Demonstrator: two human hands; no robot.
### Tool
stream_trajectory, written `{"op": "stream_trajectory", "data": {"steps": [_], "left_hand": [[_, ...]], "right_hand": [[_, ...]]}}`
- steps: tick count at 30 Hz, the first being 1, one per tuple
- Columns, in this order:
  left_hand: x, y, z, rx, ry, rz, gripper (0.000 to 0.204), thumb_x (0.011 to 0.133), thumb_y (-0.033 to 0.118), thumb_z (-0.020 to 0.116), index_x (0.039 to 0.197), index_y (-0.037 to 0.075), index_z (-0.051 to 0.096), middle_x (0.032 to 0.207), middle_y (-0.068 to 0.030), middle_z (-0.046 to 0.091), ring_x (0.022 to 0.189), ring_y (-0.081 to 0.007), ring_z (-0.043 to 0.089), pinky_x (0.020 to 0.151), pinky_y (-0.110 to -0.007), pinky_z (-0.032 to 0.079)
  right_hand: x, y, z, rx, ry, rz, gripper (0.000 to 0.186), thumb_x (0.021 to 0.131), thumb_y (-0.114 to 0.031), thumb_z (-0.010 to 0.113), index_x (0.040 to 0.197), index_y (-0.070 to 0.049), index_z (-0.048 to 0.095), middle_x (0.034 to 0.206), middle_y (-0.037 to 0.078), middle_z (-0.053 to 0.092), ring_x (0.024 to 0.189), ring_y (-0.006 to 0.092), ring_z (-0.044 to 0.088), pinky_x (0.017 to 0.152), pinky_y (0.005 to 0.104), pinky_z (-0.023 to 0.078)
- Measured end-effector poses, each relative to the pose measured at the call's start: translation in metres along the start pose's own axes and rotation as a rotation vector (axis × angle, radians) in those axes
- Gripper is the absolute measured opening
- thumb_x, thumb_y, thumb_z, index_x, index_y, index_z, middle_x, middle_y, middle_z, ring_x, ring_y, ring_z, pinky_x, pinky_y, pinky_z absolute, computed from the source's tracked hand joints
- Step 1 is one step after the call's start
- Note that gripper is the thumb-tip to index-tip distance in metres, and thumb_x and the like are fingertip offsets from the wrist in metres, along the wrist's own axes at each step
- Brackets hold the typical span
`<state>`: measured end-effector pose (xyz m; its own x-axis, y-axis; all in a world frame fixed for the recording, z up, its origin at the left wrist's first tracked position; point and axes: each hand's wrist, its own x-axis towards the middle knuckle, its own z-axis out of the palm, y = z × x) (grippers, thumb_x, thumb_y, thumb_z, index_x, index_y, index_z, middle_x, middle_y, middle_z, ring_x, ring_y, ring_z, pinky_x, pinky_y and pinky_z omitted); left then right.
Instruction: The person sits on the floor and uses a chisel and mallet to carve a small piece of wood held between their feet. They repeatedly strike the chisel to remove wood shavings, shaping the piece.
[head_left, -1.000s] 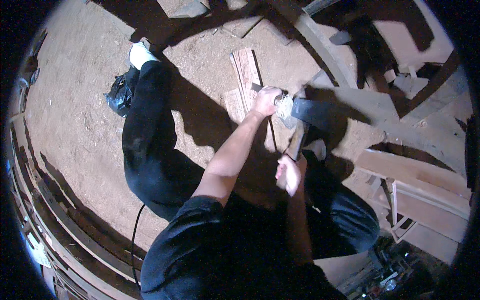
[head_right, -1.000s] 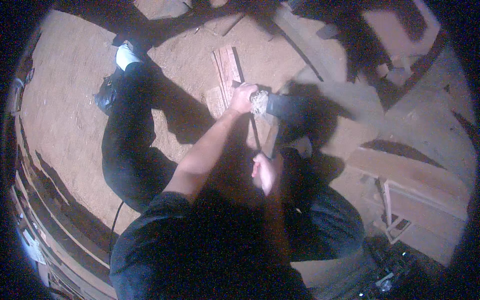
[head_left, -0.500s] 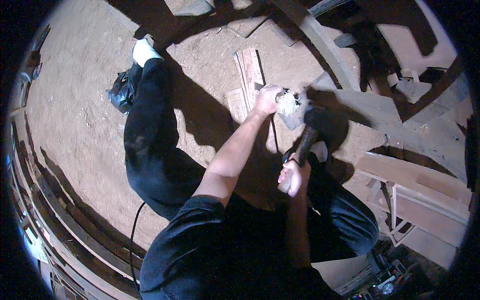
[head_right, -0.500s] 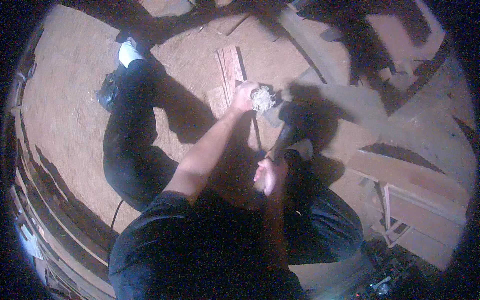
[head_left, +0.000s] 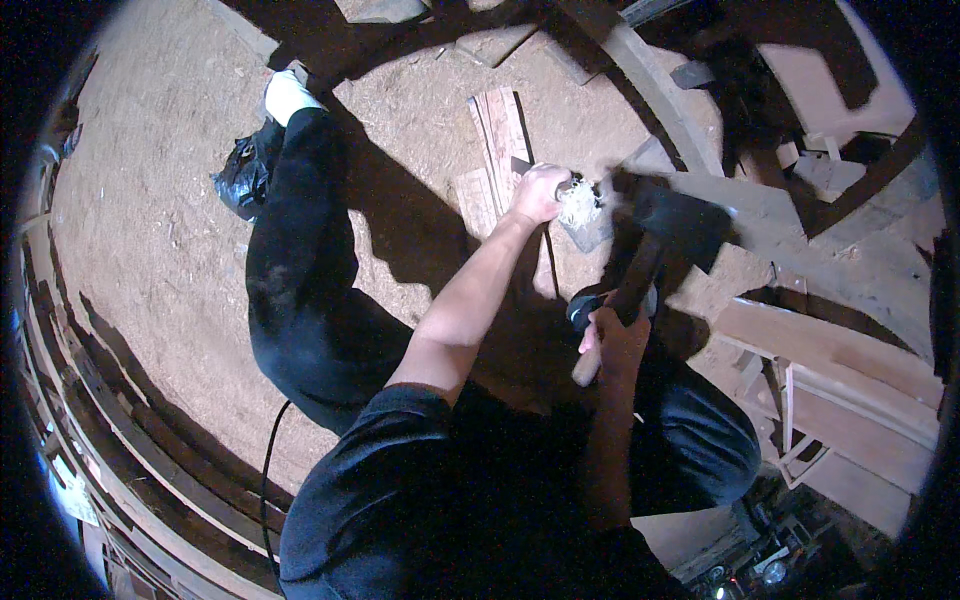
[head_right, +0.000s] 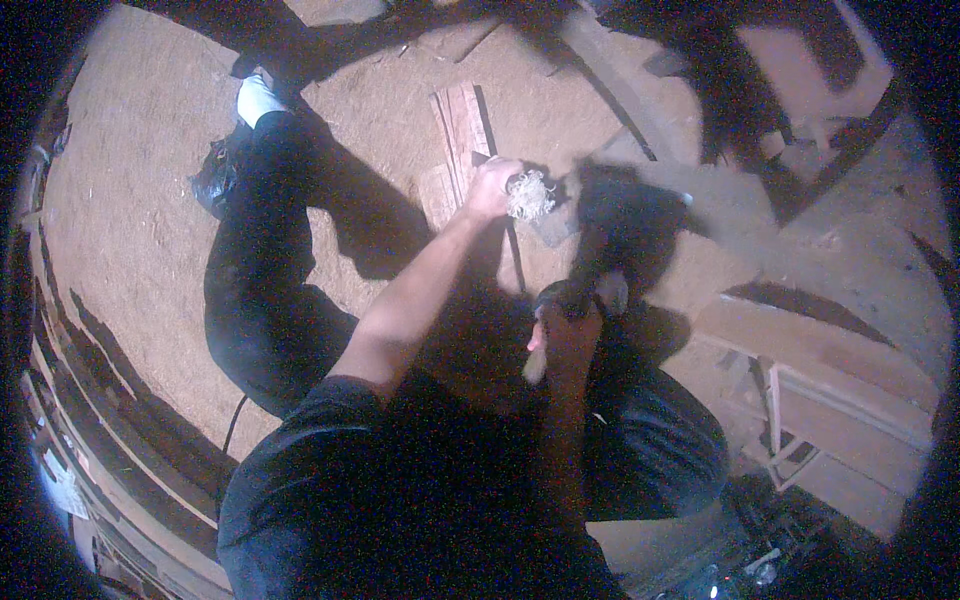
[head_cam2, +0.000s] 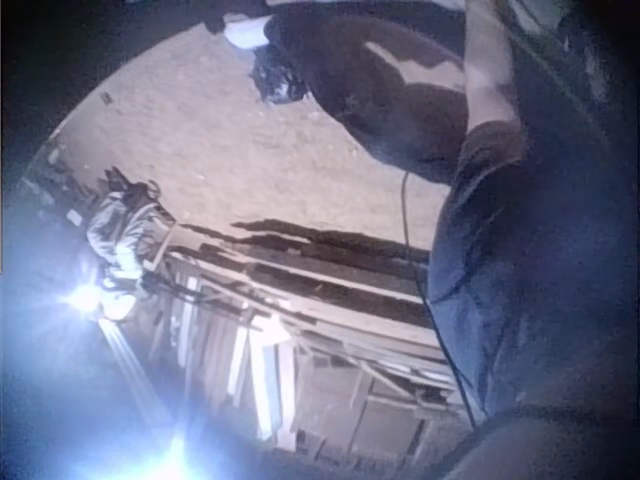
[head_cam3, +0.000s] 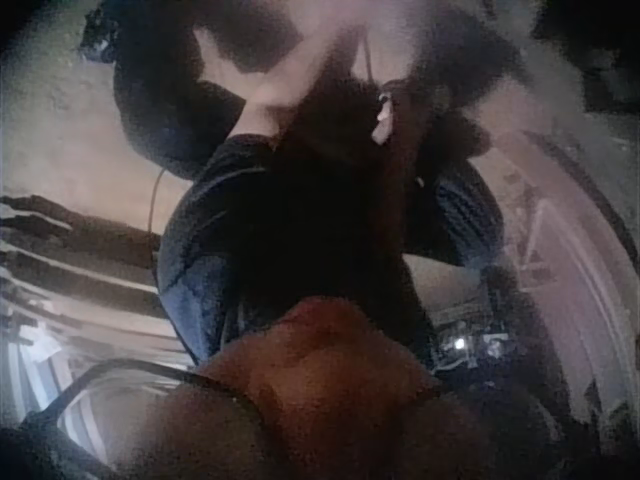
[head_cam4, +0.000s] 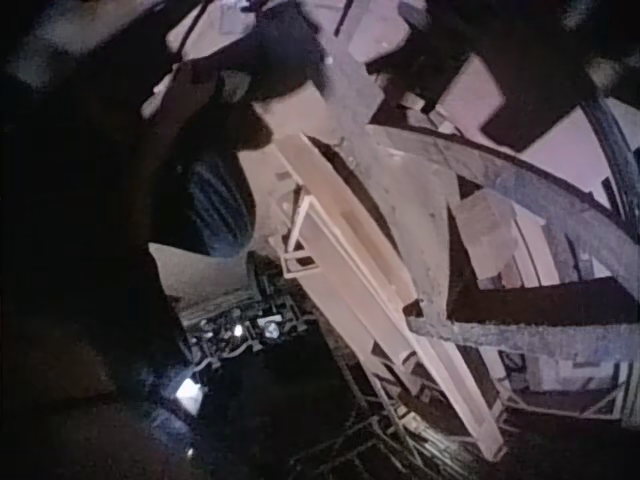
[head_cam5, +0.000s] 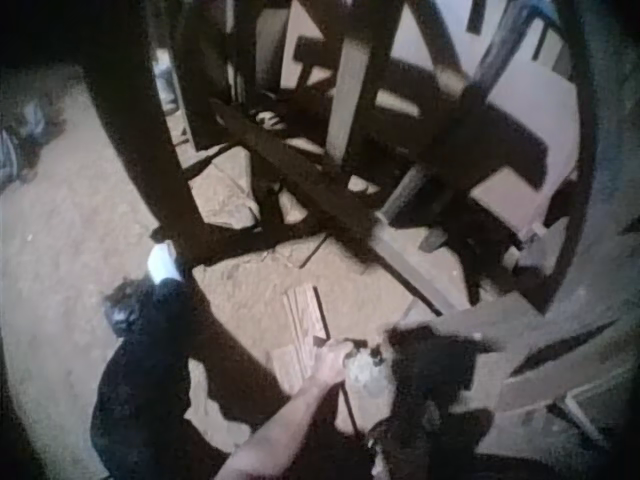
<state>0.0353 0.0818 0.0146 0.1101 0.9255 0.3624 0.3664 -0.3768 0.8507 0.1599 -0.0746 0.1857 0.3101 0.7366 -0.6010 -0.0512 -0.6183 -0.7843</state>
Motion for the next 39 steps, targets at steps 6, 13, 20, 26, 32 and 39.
{"op": "stream_trajectory", "data": {"steps": [6, 13, 20, 26, 32, 39], "left_hand": [[0.005, 0.012, 0.002, 0.026, -0.05, 0.036, 0.016, 0.059, 0.016, 0.062, 0.066, 0.006, 0.05, 0.067, -0.0126, 0.055, 0.072, -0.0322, 0.055, 0.068, -0.04, 0.042], [0.004, 0.018, -0.007, 0.015, -0.059, 0.01, 0.014, 0.061, 0.014, 0.06, 0.063, 0.006, 0.048, 0.067, -0.0126, 0.054, 0.072, -0.0317, 0.055, 0.068, -0.04, 0.042], [0.007, 0.011, -0.006, 0.007, -0.017, 0.061, 0.018, 0.06, 0.017, 0.061, 0.061, 0.007, 0.046, 0.063, -0.0125, 0.052, 0.069, -0.0318, 0.054, 0.065, -0.04, 0.041], [0.008, 0.016, -0.004, -0.013, -0.081, 0.007, 0.018, 0.062, 0.018, 0.061, 0.063, 0.006, 0.048, 0.066, -0.0134, 0.054, 0.07, -0.0328, 0.054, 0.068, -0.04, 0.042], [0.004, 0.005, -0.001, 0.015, -0.039, 0.038, 0.017, 0.059, 0.017, 0.062, 0.063, 0.007, 0.048, 0.065, -0.0126, 0.053, 0.07, -0.0324, 0.054, 0.066, -0.04, 0.042], [-0.004, 0.006, -0.002, 0.017, -0.067, 0.009, 0.016, 0.058, 0.015, 0.061, 0.065, 0.007, 0.049, 0.068, -0.0125, 0.055, 0.072, -0.0321, 0.055, 0.068, -0.039, 0.042]], "right_hand": [[0.024, 0.062, 0.007, -0.105, -0.015, 0.203, 0.008, 0.073, 0.0, 0.05, 0.079, -0.005, 0.049, 0.051, 0.003, 0.044, 0.035, 0.0133, 0.042, 0.034, 0.0271, 0.038], [-0.014, -0.006, 0.021, 0.166, 0.101, 0.069, 0.013, 0.071, -0.002, 0.057, 0.08, -0.001, 0.048, 0.05, 0.006, 0.047, 0.036, 0.015, 0.044, 0.034, 0.0299, 0.04], [-0.004, 0.006, 0.017, 0.011, 0.009, 0.112, 0.015, 0.067, -0.001, 0.056, 0.08, -0.004, 0.048, 0.053, 0.006, 0.045, 0.035, 0.0156, 0.045, 0.033, 0.0286, 0.041], [-0.001, 0.014, 0.02, -0.05, 0.025, 0.156, 0.011, 0.07, 0.0, 0.054, 0.079, -0.003, 0.048, 0.05, 0.005, 0.045, 0.035, 0.0141, 0.043, 0.032, 0.0277, 0.037], [-0.004, -0.003, 0.015, -0.055, 0.012, 0.157, 0.018, 0.07, -0.002, 0.054, 0.086, -0.006, 0.045, 0.053, 0.002, 0.043, 0.036, 0.0129, 0.043, 0.033, 0.0275, 0.038], [0.013, 0.022, 0.016, -0.172, -0.053, 0.22, 0.011, 0.073, 0.0, 0.052, 0.074, -0.008, 0.044, 0.05, 0.003, 0.04, 0.039, 0.0149, 0.046, 0.037, 0.0275, 0.04]]}}
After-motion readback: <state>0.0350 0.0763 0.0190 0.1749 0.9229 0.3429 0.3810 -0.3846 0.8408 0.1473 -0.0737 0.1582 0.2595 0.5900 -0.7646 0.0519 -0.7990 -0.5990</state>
